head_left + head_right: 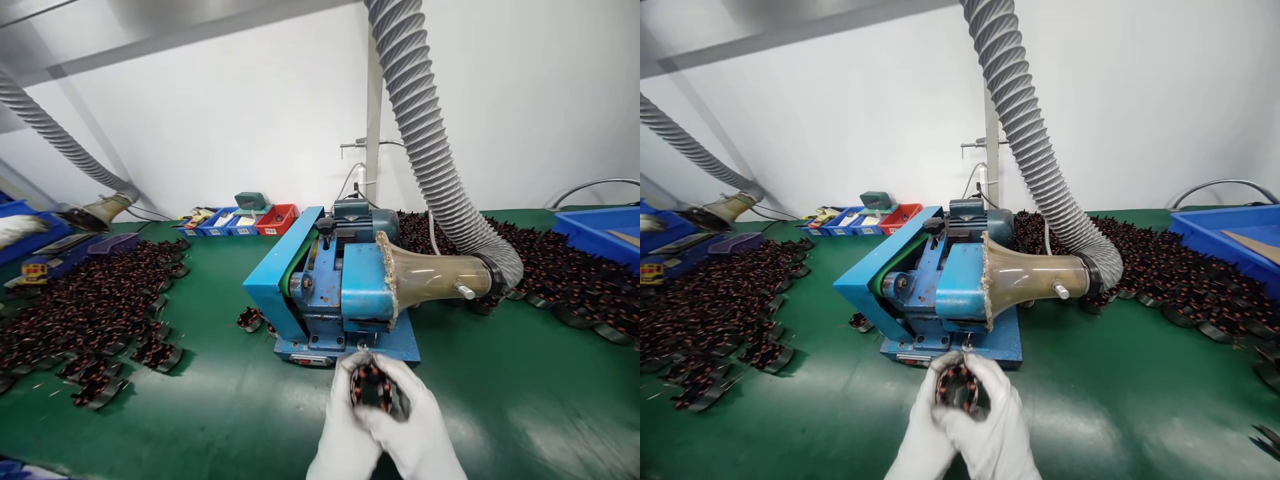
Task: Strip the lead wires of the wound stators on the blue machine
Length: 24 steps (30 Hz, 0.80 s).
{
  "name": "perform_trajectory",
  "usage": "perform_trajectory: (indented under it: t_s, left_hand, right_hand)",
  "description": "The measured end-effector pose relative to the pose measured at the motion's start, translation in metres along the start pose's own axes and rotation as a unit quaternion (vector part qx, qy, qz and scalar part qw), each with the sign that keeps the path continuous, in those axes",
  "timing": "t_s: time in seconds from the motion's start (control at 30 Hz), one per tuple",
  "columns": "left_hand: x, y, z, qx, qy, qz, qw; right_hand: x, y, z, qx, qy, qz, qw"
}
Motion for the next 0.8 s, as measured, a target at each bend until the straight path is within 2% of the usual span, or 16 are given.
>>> perform_trajectory:
  t_s: [0.1, 0.17, 0.27, 0.33, 0.4, 0.47, 0.5, 0.53, 0.6, 0.63, 0.67, 0.7, 0.73, 0.8]
  left_hand:
    - [0.009, 0.01, 0.018, 0.014, -0.011, -0.005, 1.0]
    - [0.013, 0.013, 0.026, 0.012, -0.006, 0.035, 0.999]
    - [0.012, 0.018, 0.026, 0.02, 0.049, 0.173, 0.983]
    - [0.005, 0.025, 0.018, 0.046, 0.112, 0.27, 0.955]
    - [-0.002, 0.033, 0.009, 0.071, 0.155, 0.326, 0.93]
    - [-0.004, 0.039, -0.002, 0.089, 0.205, 0.371, 0.901]
    - [-0.003, 0.041, -0.006, 0.101, 0.238, 0.388, 0.885]
    - [-0.002, 0.041, -0.01, 0.112, 0.27, 0.392, 0.872]
    - [0.001, 0.038, -0.01, 0.129, 0.313, 0.365, 0.867]
    - [0.0, 0.034, -0.006, 0.136, 0.312, 0.325, 0.882]
    - [-0.002, 0.031, -0.001, 0.144, 0.297, 0.274, 0.903]
    - [-0.005, 0.029, 0.005, 0.151, 0.276, 0.223, 0.923]
    - [-0.008, 0.029, 0.01, 0.155, 0.256, 0.173, 0.938]
    - [-0.016, 0.031, 0.019, 0.153, 0.211, 0.103, 0.96]
  right_hand:
    - [0.004, 0.02, 0.014, 0.098, -0.004, 0.05, 0.994]
    - [0.013, 0.025, 0.028, 0.128, 0.032, 0.083, 0.988]
    - [0.028, 0.022, 0.041, 0.142, 0.05, 0.096, 0.984]
    - [0.035, 0.019, 0.04, 0.146, 0.031, 0.095, 0.984]
    - [0.038, 0.018, 0.035, 0.138, -0.004, 0.096, 0.986]
    - [0.035, 0.018, 0.03, 0.115, -0.107, 0.037, 0.987]
    - [0.031, 0.019, 0.027, 0.106, -0.187, -0.018, 0.976]
    - [0.026, 0.02, 0.025, 0.102, -0.279, -0.083, 0.951]
    - [0.02, 0.024, 0.023, 0.085, -0.445, -0.189, 0.871]
    - [0.02, 0.024, 0.024, 0.073, -0.486, -0.21, 0.845]
    - [0.02, 0.024, 0.026, 0.058, -0.493, -0.214, 0.841]
    - [0.02, 0.024, 0.029, 0.044, -0.464, -0.207, 0.86]
    - [0.022, 0.024, 0.031, 0.036, -0.404, -0.184, 0.895]
    - [0.03, 0.024, 0.032, 0.04, -0.231, -0.098, 0.967]
Point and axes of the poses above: each hand's wrist, its own y-axis away from the middle knuckle, its own z-axis out of the back of the hand, x = y × z, the point moved 5 cm from there along -y, towards the middle knuckle, and after that the axes turned 8 degrees about -x, right-handed, at the moved point
